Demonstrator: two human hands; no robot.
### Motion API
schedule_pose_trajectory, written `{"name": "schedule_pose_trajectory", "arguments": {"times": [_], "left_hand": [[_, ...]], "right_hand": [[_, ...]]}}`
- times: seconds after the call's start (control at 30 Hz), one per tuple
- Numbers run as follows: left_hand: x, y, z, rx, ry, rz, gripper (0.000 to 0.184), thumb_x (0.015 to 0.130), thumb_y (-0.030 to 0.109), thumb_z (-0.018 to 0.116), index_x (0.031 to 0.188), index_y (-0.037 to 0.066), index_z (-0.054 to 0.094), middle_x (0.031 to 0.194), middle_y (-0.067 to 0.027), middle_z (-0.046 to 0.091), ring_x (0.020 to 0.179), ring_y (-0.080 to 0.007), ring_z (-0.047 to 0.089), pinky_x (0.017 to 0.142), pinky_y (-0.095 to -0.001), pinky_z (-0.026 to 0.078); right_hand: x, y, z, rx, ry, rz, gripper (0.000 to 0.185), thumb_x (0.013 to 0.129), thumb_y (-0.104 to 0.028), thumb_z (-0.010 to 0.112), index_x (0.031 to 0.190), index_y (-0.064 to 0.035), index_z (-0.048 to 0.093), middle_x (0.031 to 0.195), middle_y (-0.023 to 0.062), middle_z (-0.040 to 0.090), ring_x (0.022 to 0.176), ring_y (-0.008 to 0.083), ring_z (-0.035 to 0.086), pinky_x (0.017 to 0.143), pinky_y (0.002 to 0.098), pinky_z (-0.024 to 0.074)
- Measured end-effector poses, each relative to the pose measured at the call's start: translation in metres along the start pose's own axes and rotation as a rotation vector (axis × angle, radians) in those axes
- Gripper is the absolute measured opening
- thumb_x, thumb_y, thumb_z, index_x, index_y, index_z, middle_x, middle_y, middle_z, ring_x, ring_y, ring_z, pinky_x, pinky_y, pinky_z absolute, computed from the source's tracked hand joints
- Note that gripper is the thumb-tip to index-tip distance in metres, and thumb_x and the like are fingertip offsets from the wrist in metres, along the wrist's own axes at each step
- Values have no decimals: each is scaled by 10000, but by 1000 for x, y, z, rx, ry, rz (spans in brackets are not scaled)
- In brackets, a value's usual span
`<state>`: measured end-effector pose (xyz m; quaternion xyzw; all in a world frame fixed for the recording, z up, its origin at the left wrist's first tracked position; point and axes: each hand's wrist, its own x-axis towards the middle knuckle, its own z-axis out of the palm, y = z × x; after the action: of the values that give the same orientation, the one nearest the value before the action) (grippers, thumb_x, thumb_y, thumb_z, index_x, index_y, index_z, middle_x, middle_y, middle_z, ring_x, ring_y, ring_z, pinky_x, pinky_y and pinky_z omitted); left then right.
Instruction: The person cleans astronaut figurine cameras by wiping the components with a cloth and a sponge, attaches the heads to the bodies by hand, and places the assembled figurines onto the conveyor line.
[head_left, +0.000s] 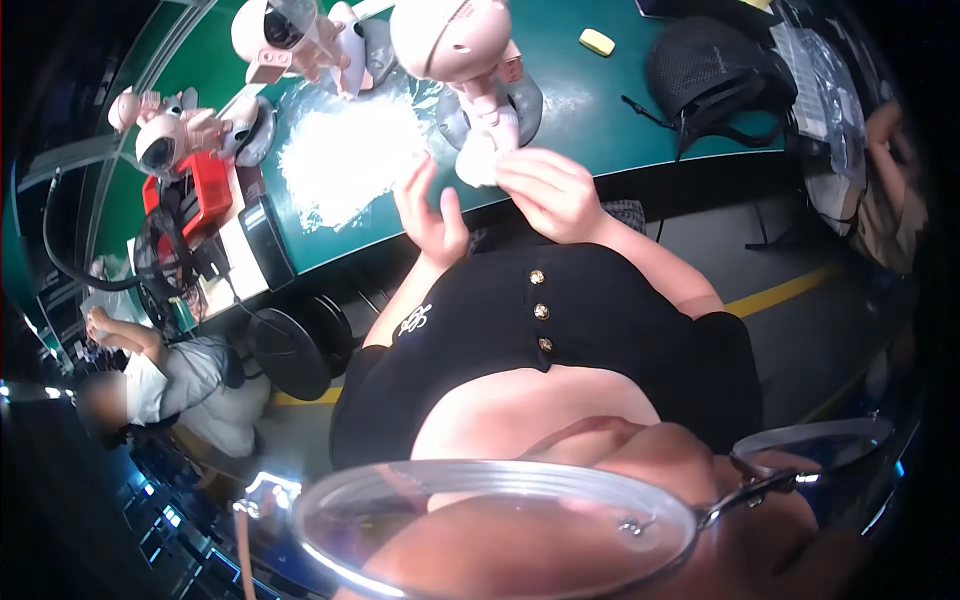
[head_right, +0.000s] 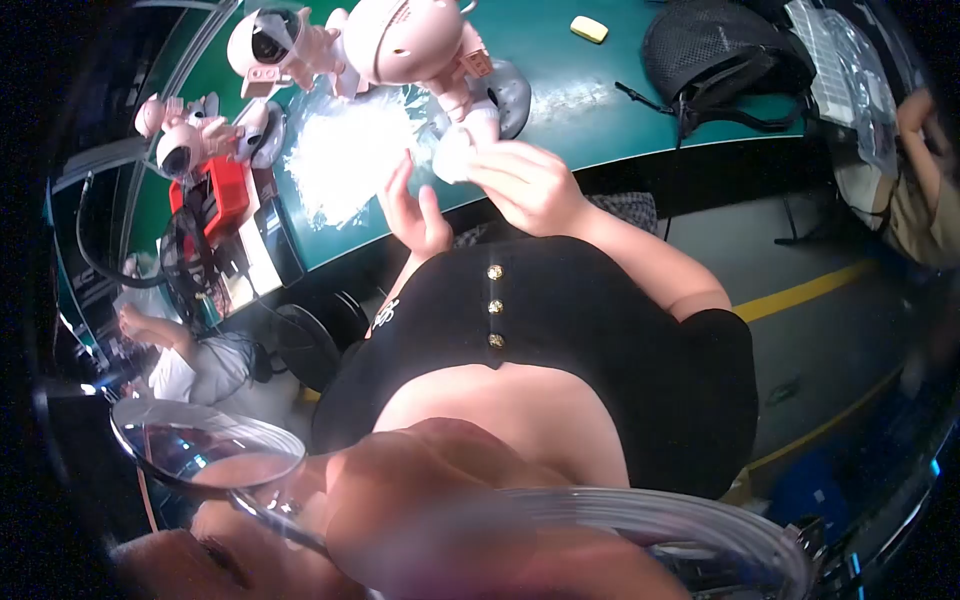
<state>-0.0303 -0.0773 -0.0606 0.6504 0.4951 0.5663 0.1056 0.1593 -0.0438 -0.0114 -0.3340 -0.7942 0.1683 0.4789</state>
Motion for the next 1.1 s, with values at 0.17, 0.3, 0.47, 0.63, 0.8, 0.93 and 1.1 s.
{"name": "schedule_pose_trajectory", "arguments": {"times": [0.17,0.3,0.47,0.63,0.8,0.93,1.1], "left_hand": [[7,14,21,-95,-459,64,832,918,464,481,1449,-67,124,1489,-311,134,1390,-455,143,1123,-473,158],[26,5,33,-170,-412,-37,955,866,487,552,1450,-76,48,1509,-306,39,1417,-419,43,1143,-443,104],[103,-21,38,-299,-650,-453,734,735,310,698,1326,6,385,1262,-219,469,1148,-299,504,960,-380,425],[105,-5,31,-415,-595,-194,639,795,274,677,1307,21,390,1024,-150,558,982,-255,557,892,-366,451],[16,1,32,-17,-199,-23,372,778,-9,592,1146,35,556,1104,-179,603,974,-345,620,859,-389,490],[8,29,21,-62,-221,98,370,671,-107,609,1008,42,648,1003,-130,640,910,-314,639,758,-348,535],[23,44,33,-177,-303,91,425,690,-64,638,1098,54,628,1069,-124,639,936,-303,641,778,-352,532]], "right_hand": [[19,-7,6,45,96,59,184,724,12,674,908,6,679,976,146,671,1017,318,626,865,389,506],[9,11,5,84,132,306,268,775,5,636,1039,36,662,1080,198,653,1026,334,627,894,369,492],[8,24,14,-84,36,167,275,778,-49,676,1042,26,670,1085,190,656,978,308,653,875,359,501],[13,27,5,-44,-45,219,247,790,-32,657,1028,30,674,1078,196,658,997,294,651,891,363,498],[11,27,0,32,-68,259,204,829,-21,622,1019,37,671,1105,195,651,1012,270,649,902,352,492],[0,25,-13,444,-14,587,145,860,-33,622,983,32,662,956,117,683,888,146,636,806,277,508],[-7,13,-25,801,-145,827,245,828,23,630,1066,61,583,950,106,642,841,129,621,738,252,508]]}}
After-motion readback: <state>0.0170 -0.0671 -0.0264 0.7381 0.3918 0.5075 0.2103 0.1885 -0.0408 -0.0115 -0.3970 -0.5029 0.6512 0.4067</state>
